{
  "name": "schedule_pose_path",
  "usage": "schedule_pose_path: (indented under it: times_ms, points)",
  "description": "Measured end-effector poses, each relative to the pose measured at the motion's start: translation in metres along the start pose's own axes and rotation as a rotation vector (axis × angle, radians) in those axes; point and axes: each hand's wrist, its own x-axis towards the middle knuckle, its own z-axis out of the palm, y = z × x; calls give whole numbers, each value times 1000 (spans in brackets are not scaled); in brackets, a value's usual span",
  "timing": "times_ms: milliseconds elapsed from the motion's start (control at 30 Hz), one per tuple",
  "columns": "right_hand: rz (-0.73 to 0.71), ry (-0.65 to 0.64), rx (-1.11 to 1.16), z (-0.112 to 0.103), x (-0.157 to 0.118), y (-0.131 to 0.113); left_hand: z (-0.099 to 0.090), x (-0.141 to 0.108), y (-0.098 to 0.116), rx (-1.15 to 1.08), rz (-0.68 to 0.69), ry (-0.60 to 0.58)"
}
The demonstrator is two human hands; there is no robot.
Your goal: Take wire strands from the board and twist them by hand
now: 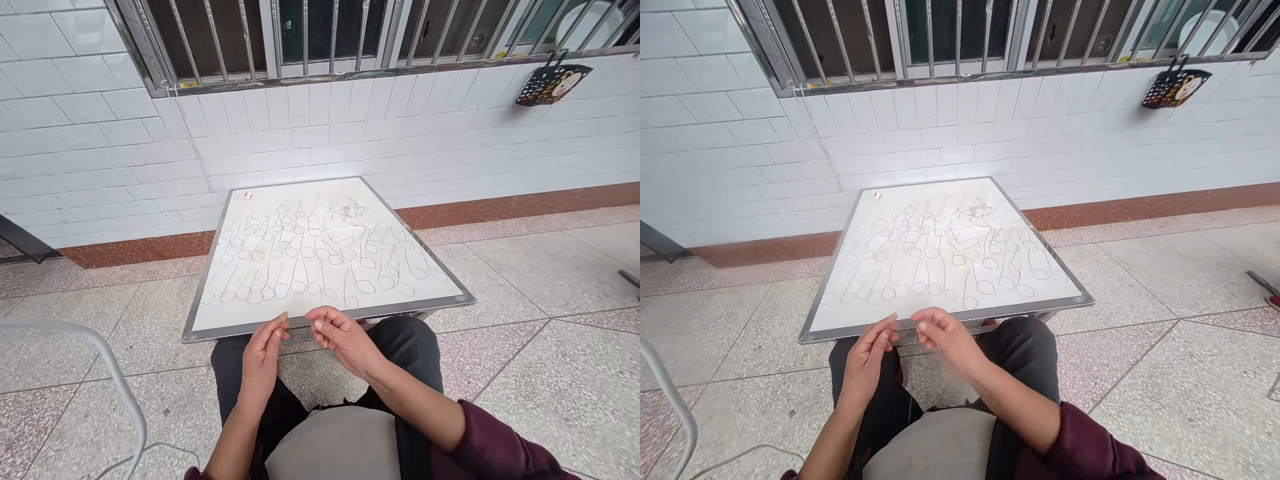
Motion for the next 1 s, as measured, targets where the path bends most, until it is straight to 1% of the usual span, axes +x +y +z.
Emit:
schedule_pose_path:
  times_ms: [67,100,167,233,300,367,433,500,533,600,633,667,700,767,800,833,933,1000]
  points:
    - [-16,-4,-187,-8,5,-10,-7,3,-5,-119,-106,58]
    - [-39,-7,-296,-11,7,-14,-9,4,-4,-154,-143,46]
    - [-127,4,-522,-13,11,-22,-9,1,3,-160,-177,-47]
    - [-254,25,-713,-10,13,-24,-3,-4,14,-148,-184,-145]
    - [-392,26,-833,-4,15,-22,7,-10,22,-171,-213,-226]
    - [-482,12,-877,2,16,-19,16,-14,25,-212,-267,-273]
    - [-496,4,-874,5,17,-18,22,-17,24,-256,-333,-285]
    - [-441,5,-824,3,18,-21,25,-17,22,-316,-396,-252]
    - [-401,18,-780,0,18,-22,25,-17,21,-355,-419,-215]
    - [-332,74,-702,-8,18,-22,24,-15,20,-440,-430,-99]
    - [-309,91,-679,-12,17,-20,24,-14,19,-476,-418,-27]
    - [-288,76,-666,-15,15,-15,23,-13,19,-499,-399,40]
    - [-268,33,-654,-17,13,-9,23,-12,18,-504,-375,101]
    - [-205,-137,-560,-14,5,8,23,-10,16,-453,-313,193]
    - [-182,-193,-466,-10,1,16,23,-9,15,-404,-276,223]
    - [-165,-216,-358,-4,-3,24,24,-9,13,-347,-240,242]
    - [-142,-201,-144,15,-11,37,27,-9,9,-185,-153,268]
    - [-165,-172,-115,24,-12,37,30,-10,8,-125,-137,269]
